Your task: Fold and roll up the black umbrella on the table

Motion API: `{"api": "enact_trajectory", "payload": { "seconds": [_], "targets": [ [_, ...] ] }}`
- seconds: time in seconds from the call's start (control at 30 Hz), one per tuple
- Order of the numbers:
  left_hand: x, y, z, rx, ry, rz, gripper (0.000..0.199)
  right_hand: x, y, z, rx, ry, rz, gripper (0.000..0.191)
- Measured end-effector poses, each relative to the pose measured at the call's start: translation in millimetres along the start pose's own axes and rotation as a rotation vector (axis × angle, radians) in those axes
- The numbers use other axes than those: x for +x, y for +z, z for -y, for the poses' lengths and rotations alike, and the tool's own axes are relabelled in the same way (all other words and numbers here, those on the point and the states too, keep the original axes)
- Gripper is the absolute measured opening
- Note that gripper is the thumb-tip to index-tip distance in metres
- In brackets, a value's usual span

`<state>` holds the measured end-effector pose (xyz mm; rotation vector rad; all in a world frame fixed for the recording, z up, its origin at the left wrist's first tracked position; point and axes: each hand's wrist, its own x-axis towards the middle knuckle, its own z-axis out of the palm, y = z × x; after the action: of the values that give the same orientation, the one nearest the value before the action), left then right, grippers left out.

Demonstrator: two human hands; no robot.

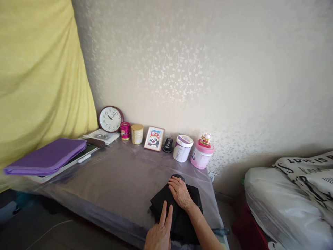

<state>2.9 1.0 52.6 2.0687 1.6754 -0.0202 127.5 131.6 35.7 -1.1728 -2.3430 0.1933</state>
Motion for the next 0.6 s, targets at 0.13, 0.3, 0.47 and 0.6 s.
{"api": "enact_trajectory", "payload": {
  "seconds": [0.13, 0.3, 0.47, 0.6],
  "targets": [
    [0, 1.4, -1, -0.030, -0.025, 0.008, 0.082, 15, 2, -16, -0.009, 0.059, 0.022, 0.029],
    [2, 7.6, 0, -0.025, -0.043, -0.005, 0.085, 31, 6, -31, 0.026, 0.189, 0.026, 0.028],
    [5, 18.4, 4, -0.052, -0.020, -0.067, 0.086, 30, -4, -41, -0.033, 0.402, -0.106, 0.028],
    [-1, 19.9, 6, -0.091, -0.023, -0.106, 0.081, 0, -28, -54, -0.052, 0.565, -0.218, 0.030]
  ]
}}
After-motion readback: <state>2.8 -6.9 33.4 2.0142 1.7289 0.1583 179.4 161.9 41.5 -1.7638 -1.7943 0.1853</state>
